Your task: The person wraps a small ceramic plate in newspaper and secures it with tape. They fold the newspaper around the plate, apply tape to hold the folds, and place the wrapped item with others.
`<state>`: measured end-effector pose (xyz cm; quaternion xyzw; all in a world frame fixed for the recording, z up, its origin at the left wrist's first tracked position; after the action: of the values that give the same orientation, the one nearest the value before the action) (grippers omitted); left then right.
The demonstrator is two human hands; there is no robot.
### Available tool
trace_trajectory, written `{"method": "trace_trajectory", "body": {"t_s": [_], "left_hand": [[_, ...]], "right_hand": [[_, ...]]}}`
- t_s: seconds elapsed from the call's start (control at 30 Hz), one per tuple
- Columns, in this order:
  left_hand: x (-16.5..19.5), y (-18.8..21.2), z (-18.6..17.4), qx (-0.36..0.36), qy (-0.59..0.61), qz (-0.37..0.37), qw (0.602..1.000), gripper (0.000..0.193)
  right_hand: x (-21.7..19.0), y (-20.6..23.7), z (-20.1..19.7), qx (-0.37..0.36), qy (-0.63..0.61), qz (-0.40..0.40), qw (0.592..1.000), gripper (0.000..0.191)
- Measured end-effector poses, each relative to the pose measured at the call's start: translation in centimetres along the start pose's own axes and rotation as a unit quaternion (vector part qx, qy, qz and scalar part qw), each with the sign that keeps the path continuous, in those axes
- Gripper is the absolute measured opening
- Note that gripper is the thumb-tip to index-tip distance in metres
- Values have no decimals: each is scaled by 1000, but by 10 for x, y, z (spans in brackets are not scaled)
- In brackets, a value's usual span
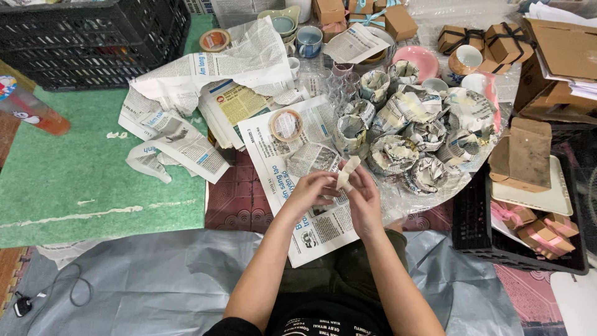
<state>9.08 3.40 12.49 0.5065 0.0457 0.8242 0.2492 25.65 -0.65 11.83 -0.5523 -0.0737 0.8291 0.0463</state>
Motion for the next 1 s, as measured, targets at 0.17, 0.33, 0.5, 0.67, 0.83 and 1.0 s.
{"method": "trace_trajectory", "body": {"t_s": [0.17, 0.33, 0.5, 0.67, 0.83, 1.0], "left_hand": [[5, 1, 3, 20, 17, -44, 999, 50], [-8, 0, 5, -17, -56, 6, 998, 31], [-13, 0, -2, 2, -122, 61, 991, 29], [-16, 18, -4, 9, -177, 128, 976, 21], [-25, 46, 5, 67, -335, 116, 933, 18], [-29, 63, 4, 99, -403, 150, 897, 14]], "right_hand": [[-10, 7, 1, -62, 100, -70, 991, 82], [-21, 12, -5, -109, 137, -83, 981, 84], [-25, 11, -16, -90, -32, 69, 993, 78], [-6, 11, -34, 69, -90, 147, 983, 35], [30, 30, -63, 86, -34, 178, 980, 22], [58, 43, -77, 88, -89, 254, 959, 21]]}}
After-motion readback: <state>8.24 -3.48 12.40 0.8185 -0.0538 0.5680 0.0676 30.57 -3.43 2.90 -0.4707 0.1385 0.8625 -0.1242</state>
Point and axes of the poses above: each hand's wrist, its own y-axis away from the middle knuckle, its own z-axis out of the palm, x = y × z, the point moved 1 cm from there along -y, towards the middle knuckle, and after that the axes turned 10 degrees about y, right-handed, at the moved point
